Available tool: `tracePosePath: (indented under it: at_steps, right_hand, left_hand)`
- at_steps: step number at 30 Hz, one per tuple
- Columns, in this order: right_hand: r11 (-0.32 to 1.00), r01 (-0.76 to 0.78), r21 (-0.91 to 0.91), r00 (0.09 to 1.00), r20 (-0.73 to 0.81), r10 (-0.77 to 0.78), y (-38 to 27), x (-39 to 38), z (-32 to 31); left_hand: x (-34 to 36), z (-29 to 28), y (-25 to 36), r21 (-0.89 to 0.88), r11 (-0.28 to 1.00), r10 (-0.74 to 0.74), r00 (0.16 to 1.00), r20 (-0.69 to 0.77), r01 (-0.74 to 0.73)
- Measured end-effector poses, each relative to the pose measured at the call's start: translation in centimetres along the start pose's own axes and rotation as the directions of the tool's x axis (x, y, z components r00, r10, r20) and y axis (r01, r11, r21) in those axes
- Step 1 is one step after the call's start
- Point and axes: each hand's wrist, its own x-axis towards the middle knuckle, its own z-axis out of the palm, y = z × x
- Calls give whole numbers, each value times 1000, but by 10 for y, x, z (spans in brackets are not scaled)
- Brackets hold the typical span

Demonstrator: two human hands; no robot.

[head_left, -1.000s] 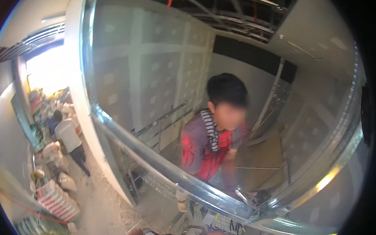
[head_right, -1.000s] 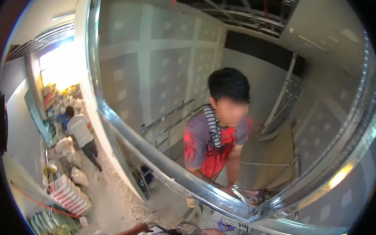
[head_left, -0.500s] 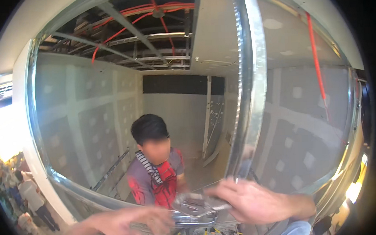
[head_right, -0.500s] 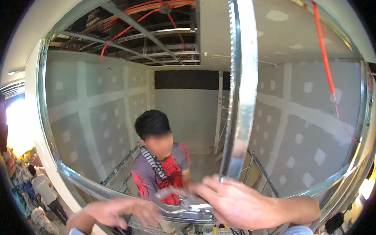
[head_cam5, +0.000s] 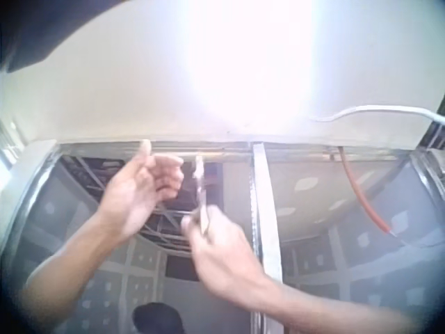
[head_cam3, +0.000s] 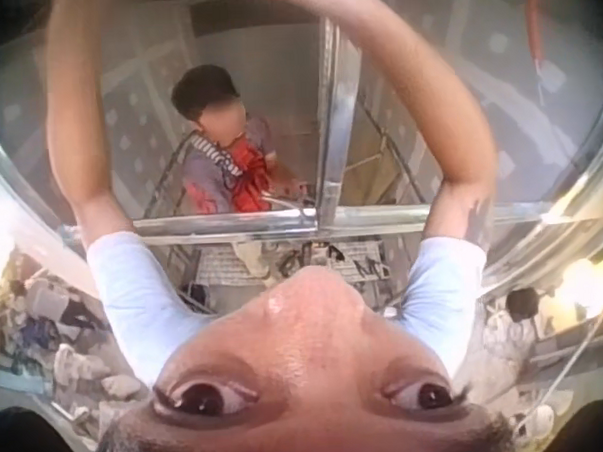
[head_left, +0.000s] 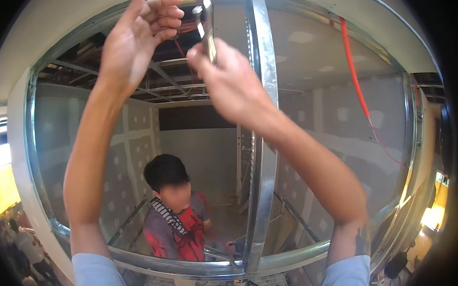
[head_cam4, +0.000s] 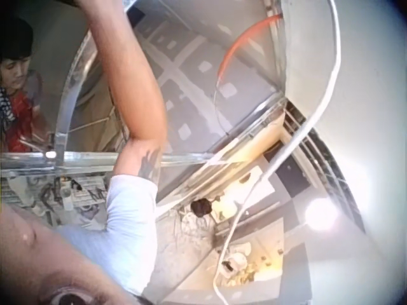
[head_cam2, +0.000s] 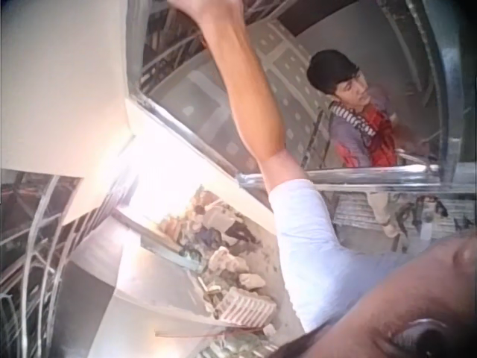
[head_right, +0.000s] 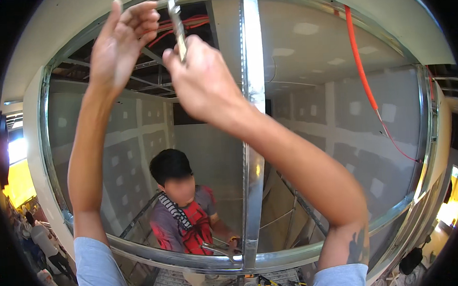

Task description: The person constructs a metal wall frame by clamping metal studs together with locking pliers, fastening joints with a drill and a crimper, checking the alignment with a square ruler, and crimping the top frame section.

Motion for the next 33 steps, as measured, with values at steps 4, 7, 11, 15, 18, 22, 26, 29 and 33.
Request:
tracePosePath:
  at_steps: [4,7,11,15,18,22,26,29,33]
  right_hand:
    - [981,60,-183,995,92,-44,-9,26,-48]
    - [921,-379,-90,886,253,389,12,34,-79]
    - [878,-106,-467,896,338,288,-25,6,-63]
    - [845,35,-533,933,321,164,-12,12,-42]
    - [916,-14,-400,969,221,112,5,21,-32]
    - [909,215,-356,977,84,-198,26,35,-20]
    - [879,95,-467,987,160,-22,13,15,-32]
    - [865,292,-407,940,-45,-338,0,-30,-49]
    - [955,-216,-204,940,-308,147,16,-84,-42]
  left_hand:
    - [16,45,-89,114,989,-63,963,-262,96]
    - [-1,84,-107,-43,997,-76,959,-272,67]
    - [3,90,-83,150,988,-5,977,-212,38]
    - [6,80,-52,43,999,2,972,-235,8]
    - [0,89,-18,308,930,-149,972,-184,201]
    - [-6,86,-31,158,982,-94,991,-95,108]
    - [2,47,-49,306,948,-32,984,-173,85]
    - [-26,47,-27,350,928,-72,984,-162,126]
    - [-71,32,-44,386,909,-93,981,-173,154]
